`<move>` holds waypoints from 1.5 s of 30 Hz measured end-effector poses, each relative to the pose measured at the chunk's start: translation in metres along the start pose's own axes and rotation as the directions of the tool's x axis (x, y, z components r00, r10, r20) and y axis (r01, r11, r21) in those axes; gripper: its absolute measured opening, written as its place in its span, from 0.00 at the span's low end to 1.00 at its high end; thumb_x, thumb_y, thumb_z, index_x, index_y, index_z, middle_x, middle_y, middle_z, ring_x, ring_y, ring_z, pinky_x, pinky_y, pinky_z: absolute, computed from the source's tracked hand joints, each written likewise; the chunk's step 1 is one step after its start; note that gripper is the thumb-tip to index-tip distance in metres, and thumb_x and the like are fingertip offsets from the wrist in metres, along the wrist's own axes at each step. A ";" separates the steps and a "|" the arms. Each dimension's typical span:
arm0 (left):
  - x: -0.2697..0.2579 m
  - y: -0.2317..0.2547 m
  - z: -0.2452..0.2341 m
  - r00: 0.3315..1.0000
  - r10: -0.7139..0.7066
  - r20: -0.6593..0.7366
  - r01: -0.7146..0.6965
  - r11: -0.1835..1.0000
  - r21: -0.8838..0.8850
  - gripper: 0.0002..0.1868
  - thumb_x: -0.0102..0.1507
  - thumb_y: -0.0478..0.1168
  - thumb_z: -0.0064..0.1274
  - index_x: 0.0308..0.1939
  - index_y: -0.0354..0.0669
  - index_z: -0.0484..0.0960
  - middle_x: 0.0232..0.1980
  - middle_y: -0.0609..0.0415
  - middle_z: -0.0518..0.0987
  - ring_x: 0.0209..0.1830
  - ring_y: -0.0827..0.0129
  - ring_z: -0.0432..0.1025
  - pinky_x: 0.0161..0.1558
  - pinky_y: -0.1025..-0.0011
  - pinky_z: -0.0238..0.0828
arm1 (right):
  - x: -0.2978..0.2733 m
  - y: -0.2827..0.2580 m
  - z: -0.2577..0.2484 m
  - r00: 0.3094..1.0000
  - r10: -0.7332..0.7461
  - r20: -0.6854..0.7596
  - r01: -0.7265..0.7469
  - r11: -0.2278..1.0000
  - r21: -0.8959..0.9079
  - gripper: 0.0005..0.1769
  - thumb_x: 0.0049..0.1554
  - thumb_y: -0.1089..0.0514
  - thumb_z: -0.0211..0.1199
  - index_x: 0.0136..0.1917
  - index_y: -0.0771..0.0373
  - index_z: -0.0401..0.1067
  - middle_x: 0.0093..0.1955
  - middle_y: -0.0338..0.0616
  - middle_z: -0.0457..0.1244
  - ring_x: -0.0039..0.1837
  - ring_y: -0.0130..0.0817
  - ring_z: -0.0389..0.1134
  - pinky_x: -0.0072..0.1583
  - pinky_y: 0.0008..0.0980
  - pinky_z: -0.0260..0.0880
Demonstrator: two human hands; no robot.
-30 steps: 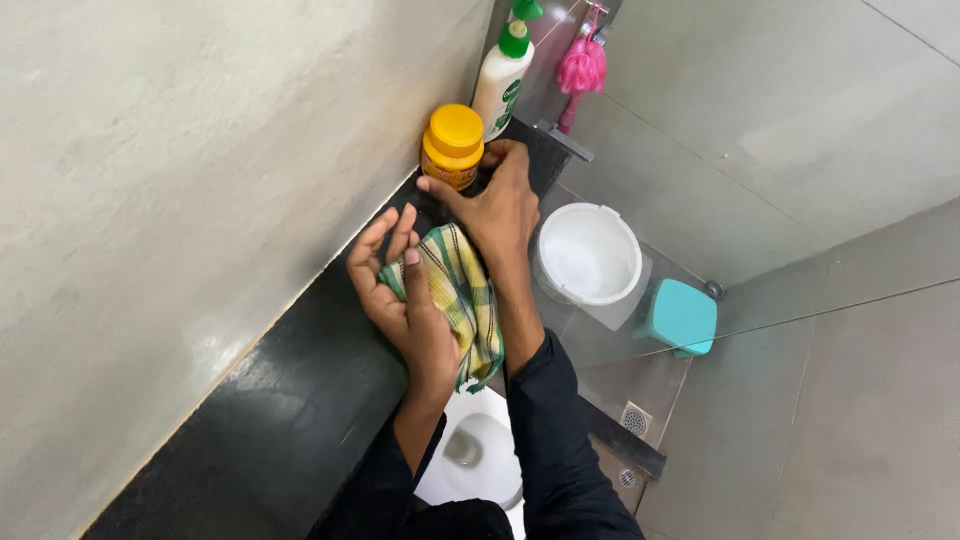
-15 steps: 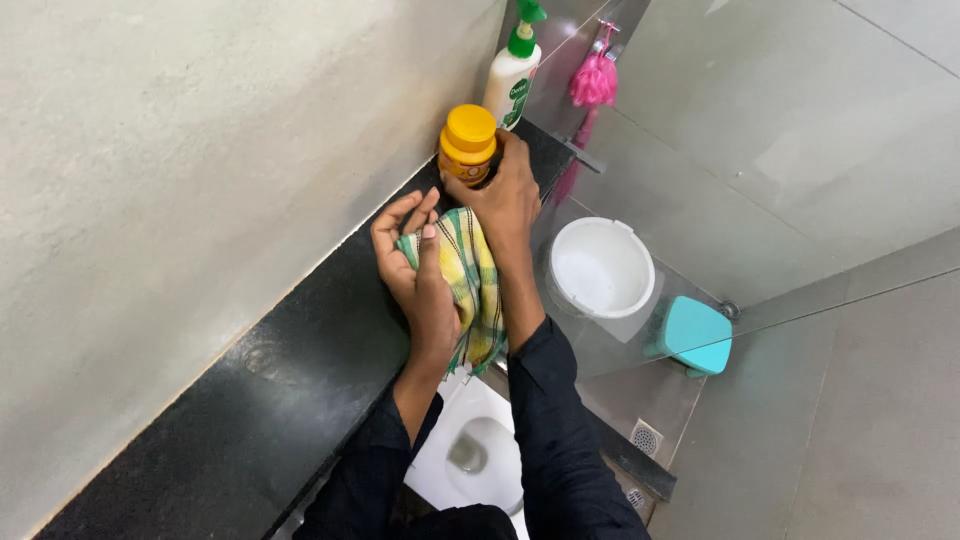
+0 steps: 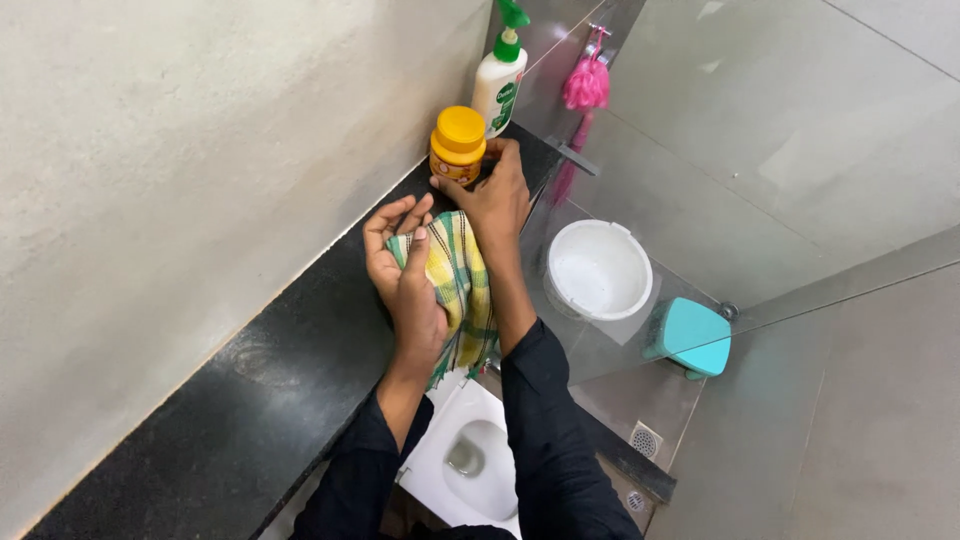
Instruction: Wiping down various bathroom product containers with a cloth.
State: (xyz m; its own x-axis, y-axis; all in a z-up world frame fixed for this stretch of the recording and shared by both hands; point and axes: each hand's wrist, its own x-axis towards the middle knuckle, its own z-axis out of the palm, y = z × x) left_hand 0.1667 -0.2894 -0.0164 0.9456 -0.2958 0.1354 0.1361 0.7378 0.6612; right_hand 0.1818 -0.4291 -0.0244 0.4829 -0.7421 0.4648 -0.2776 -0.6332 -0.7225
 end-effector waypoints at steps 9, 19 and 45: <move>-0.031 0.014 0.000 0.887 0.338 0.315 -0.408 0.892 0.193 0.09 0.74 0.32 0.47 0.57 0.40 0.69 0.60 0.47 0.72 0.67 0.60 0.70 0.72 0.57 0.68 | 0.000 -0.002 0.000 0.997 -0.057 -0.044 0.056 0.998 -0.026 0.40 0.37 0.51 0.83 0.58 0.60 0.65 0.47 0.44 0.64 0.49 0.45 0.71 0.48 0.41 0.71; -0.151 0.056 -0.081 0.803 0.326 0.498 -0.514 0.803 0.302 0.10 0.71 0.23 0.42 0.49 0.41 0.66 0.53 0.42 0.77 0.63 0.49 0.77 0.60 0.57 0.80 | -0.026 0.005 0.001 0.999 0.008 -0.050 0.006 0.961 0.277 0.39 0.45 0.51 0.80 0.61 0.64 0.61 0.39 0.35 0.58 0.38 0.28 0.60 0.40 0.30 0.61; -0.313 0.277 -0.119 0.665 -0.080 0.743 -0.710 0.242 0.661 0.14 0.64 0.55 0.62 0.50 0.57 0.83 0.43 0.63 0.82 0.41 0.67 0.80 0.42 0.67 0.76 | -0.497 -0.006 -0.043 0.615 -0.235 0.753 -0.407 0.724 0.557 0.23 0.60 0.51 0.66 0.61 0.71 0.72 0.56 0.50 0.68 0.57 0.37 0.68 0.58 0.36 0.69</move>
State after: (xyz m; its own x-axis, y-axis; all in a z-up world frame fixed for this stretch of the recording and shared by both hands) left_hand -0.0562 0.0794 0.0369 0.3982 -0.7065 0.5851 -0.8339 -0.0130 0.5518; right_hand -0.0924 -0.0665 -0.2290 0.9874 -0.1420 0.0698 0.0656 -0.0336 -0.9973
